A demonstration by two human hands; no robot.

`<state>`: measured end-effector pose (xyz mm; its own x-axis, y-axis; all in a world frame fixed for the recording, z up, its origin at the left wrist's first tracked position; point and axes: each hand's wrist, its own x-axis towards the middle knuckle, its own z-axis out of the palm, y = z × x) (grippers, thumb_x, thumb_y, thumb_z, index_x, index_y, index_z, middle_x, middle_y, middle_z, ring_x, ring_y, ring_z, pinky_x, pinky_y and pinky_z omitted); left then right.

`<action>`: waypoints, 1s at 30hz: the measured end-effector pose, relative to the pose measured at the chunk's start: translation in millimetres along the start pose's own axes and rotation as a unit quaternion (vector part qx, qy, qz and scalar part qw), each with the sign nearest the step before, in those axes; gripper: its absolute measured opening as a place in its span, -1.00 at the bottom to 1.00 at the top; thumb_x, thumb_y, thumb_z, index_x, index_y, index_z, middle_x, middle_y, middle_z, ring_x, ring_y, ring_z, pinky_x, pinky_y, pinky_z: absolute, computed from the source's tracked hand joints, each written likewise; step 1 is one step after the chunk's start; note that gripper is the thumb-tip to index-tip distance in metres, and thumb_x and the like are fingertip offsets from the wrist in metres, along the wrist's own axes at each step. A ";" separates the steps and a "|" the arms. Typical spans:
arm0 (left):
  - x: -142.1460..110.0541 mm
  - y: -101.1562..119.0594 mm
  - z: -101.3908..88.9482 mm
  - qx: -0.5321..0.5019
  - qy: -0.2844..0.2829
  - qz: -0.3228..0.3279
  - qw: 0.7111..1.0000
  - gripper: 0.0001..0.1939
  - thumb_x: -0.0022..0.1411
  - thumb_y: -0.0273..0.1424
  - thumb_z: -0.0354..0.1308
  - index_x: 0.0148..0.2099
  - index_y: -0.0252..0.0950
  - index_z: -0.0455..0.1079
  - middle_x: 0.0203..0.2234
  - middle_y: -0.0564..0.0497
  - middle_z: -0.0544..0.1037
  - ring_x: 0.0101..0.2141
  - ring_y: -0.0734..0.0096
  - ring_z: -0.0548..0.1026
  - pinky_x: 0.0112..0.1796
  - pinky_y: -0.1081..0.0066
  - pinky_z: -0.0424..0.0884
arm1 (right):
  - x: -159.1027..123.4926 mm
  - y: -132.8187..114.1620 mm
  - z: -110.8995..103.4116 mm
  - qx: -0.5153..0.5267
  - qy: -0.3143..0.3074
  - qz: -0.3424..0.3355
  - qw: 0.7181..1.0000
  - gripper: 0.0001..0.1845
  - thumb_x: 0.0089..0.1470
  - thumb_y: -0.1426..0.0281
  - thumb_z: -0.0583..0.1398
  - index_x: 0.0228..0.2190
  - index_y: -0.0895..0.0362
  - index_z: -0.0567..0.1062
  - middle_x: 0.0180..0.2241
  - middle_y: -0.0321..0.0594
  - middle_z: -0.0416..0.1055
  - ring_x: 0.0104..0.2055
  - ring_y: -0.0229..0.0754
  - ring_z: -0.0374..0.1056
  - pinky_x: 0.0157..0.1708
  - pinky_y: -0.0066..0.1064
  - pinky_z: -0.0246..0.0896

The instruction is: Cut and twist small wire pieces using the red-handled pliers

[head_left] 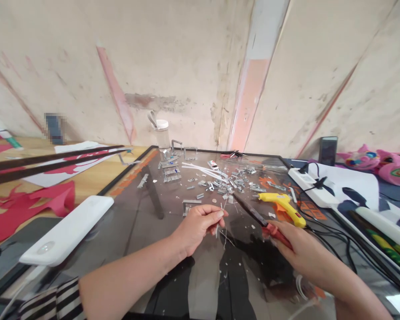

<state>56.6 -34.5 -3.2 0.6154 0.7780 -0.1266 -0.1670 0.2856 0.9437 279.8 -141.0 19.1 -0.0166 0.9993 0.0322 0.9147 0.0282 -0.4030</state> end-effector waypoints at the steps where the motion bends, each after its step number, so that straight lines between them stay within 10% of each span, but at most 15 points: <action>1: 0.3 -0.5 -0.4 0.000 0.001 0.000 1.000 -0.78 0.01 -0.31 0.21 -0.35 -0.39 0.44 -0.59 0.05 0.40 -0.63 0.65 0.21 -0.56 0.55 0.11 | -0.2 -0.1 -0.1 -0.004 -0.008 0.006 1.000 -0.75 0.09 0.28 -0.04 -0.36 0.09 0.39 -0.36 -0.16 0.45 -0.34 -0.12 0.37 -0.34 -0.38 0.21; 30: 0.2 -3.7 11.2 -0.010 -0.039 -0.015 0.999 -0.78 0.01 -0.30 0.21 -0.45 -0.40 0.41 -0.62 0.03 0.40 -0.66 0.67 0.17 -0.61 0.54 0.01 | -3.9 -17.7 19.3 -0.109 0.004 0.002 0.994 -0.54 0.09 0.41 -0.06 0.04 0.16 0.25 -0.08 -0.03 0.39 -0.09 0.01 0.35 -0.18 -0.19 0.26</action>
<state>66.0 -41.6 -3.4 0.6789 0.7227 -0.1298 -0.1621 0.3198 0.9335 255.9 -144.9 8.5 -0.0110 0.9992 0.0389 0.9807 0.0183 -0.1947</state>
